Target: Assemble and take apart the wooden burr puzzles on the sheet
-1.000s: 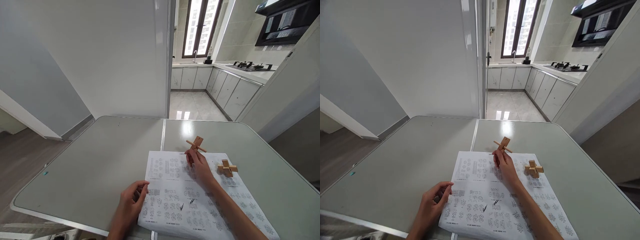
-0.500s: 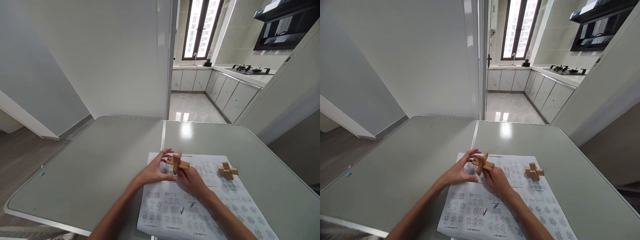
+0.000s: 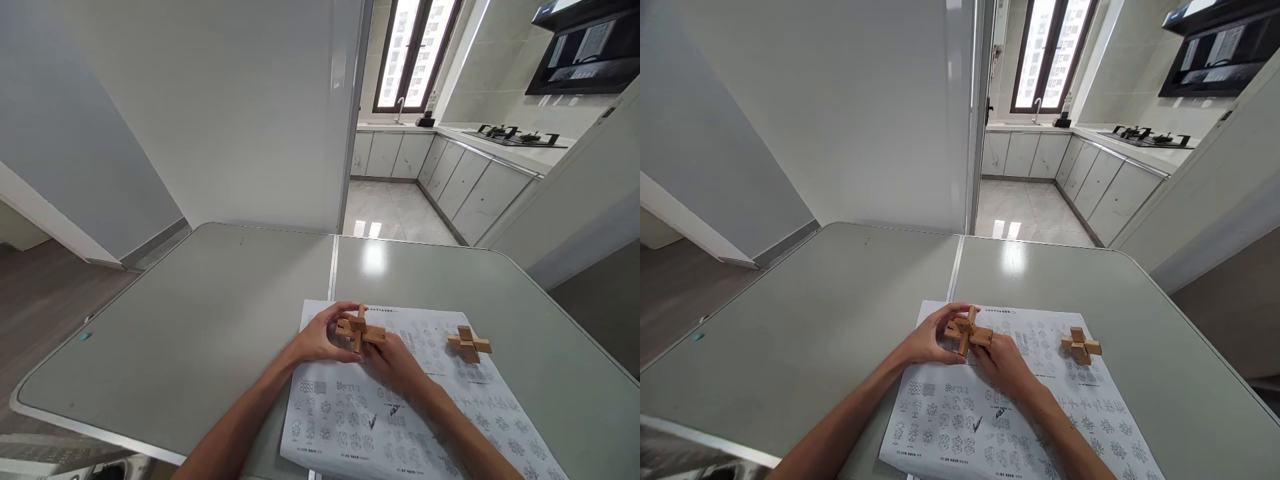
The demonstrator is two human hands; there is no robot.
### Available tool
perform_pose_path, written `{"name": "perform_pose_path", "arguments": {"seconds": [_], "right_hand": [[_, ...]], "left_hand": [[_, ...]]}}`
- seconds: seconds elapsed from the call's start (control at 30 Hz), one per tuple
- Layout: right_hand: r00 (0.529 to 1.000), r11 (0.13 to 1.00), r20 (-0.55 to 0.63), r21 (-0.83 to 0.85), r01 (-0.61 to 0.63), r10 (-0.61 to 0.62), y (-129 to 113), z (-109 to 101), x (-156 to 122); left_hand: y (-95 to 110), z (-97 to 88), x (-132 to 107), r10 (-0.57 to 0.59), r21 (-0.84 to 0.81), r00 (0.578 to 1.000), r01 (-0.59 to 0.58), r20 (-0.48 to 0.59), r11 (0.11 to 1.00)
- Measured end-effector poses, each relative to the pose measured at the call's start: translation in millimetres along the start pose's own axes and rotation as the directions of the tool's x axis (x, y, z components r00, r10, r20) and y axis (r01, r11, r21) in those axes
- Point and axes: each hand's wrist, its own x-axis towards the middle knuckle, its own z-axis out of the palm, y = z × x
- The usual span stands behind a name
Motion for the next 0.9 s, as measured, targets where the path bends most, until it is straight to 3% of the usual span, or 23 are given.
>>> {"name": "perform_pose_path", "arguments": {"seconds": [0.13,0.37,0.67,0.9], "right_hand": [[0.998,0.993,0.010,0.107,-0.057,0.056,-8.2,-3.4,1.4],[0.979,0.905,-0.022,0.386,-0.180,0.204,-11.6,-14.2,0.7],[0.952,0.793,0.011,0.550,-0.262,0.307,-13.9,-13.5,4.2],[0.944,0.782,-0.031,0.570,-0.252,0.327,-11.8,-10.5,4.8]], "left_hand": [[5.3,2.0,-0.9,0.004,0.053,1.000,-0.003,-0.031,0.999],[5.3,0.9,-2.0,0.015,0.214,0.982,0.026,-0.189,0.977],[0.6,4.5,-1.8,0.066,0.343,0.987,-0.013,-0.144,0.939],[0.0,8.4,-3.4,0.165,0.434,0.974,-0.082,-0.157,0.897]]}}
